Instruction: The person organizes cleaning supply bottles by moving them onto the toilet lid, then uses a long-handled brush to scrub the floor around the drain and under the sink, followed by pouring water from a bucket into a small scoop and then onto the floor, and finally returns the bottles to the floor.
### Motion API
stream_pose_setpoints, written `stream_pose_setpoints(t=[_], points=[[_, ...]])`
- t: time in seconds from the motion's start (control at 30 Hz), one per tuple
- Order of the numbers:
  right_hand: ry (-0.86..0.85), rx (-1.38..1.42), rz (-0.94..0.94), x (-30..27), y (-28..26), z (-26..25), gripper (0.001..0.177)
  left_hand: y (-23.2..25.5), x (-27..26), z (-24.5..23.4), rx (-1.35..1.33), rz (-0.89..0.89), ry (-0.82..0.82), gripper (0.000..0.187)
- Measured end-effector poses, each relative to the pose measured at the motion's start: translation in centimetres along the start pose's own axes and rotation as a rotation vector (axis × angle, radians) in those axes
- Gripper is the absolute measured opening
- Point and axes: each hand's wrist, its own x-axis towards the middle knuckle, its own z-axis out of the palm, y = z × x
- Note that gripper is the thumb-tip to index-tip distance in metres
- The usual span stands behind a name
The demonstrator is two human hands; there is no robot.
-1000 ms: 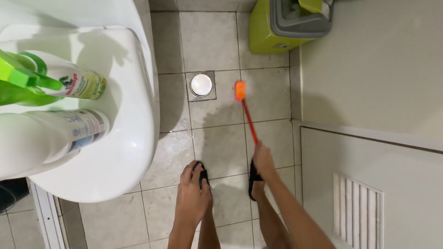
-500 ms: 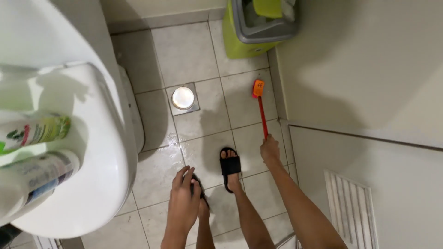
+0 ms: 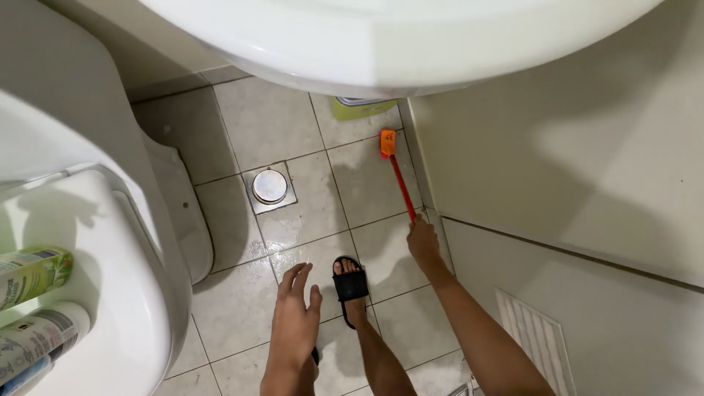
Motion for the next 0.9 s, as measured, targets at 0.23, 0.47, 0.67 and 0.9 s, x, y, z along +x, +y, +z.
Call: stream_pose_setpoints(t=[0.23,0.47,0.67,0.9], points=[[-0.066,-0.001,-0.169,-2.7,-5.8,3.7,0.05,-1.3,0.9,2.7,0.063,0.176,-0.031,0.046],[-0.009,-0.029,-0.055,-0.7,-4.2,-0.5,0.033,-4.4,2.6,1.2,0.082,0.193,-0.128,0.047],[-0.052,0.313,0.127,-2.8,-10.0,0.7,0.029,-7.3,2.3,-2.1,0.056,0.252,-0.133,0.042],[0.095,0.138,-0.219,-7.0,-13.3,5.4,0.037,-6.4,1.2,-5.2,0.102,0.295,-0.176,0.047]])
